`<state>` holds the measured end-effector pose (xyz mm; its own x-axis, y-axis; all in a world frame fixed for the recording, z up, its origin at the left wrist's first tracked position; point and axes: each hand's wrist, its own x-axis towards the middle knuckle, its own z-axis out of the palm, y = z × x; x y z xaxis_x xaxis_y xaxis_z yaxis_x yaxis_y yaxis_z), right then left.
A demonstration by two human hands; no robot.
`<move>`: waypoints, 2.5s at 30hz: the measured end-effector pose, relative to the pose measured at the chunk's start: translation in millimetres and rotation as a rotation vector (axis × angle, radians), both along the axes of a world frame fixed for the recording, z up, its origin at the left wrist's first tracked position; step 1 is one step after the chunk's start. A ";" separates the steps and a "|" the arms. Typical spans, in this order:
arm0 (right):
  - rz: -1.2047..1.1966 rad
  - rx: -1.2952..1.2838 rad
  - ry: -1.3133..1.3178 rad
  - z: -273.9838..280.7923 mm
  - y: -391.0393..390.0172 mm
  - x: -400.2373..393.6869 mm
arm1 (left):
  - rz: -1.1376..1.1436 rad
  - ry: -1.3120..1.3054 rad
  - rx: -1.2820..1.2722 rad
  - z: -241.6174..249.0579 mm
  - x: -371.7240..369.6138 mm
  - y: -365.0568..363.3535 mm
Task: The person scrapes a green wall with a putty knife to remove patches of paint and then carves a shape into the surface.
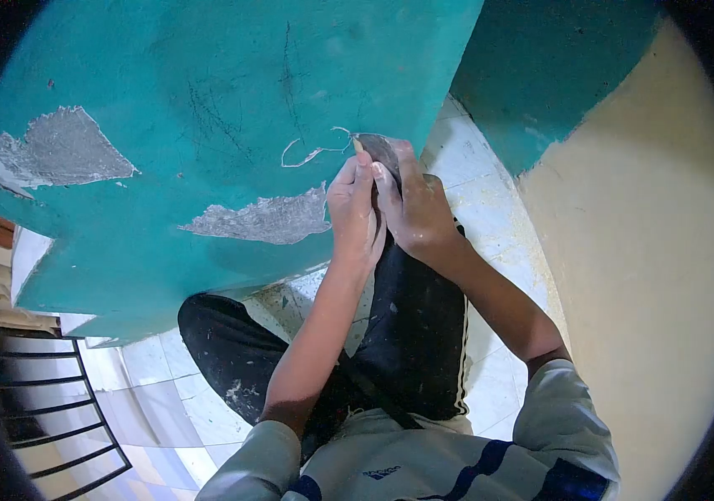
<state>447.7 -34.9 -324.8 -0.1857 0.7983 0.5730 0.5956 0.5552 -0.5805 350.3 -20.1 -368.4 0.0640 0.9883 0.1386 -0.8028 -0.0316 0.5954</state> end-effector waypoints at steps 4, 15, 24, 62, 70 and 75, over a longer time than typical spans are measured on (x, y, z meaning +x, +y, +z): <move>0.065 -0.179 0.077 6.0 -2.1 1.4 | 0.029 0.014 -0.014 -1.3 -0.3 1.0; -0.252 0.263 0.024 -35.3 -8.6 -35.8 | 0.260 0.364 -0.055 13.0 -18.9 -7.6; -0.371 0.440 0.005 -54.2 -7.2 -47.8 | 0.255 0.470 -0.052 12.3 -29.7 -11.4; -0.062 -0.120 0.873 -32.3 -21.1 -93.5 | 0.423 0.927 0.049 36.2 -60.4 -21.6; -0.204 -0.142 0.768 -12.2 -27.9 -101.9 | 0.290 0.874 0.025 52.9 -72.6 -22.6; -0.013 -0.645 1.451 22.9 -44.7 -106.5 | 0.234 0.987 0.054 66.3 -82.2 -19.7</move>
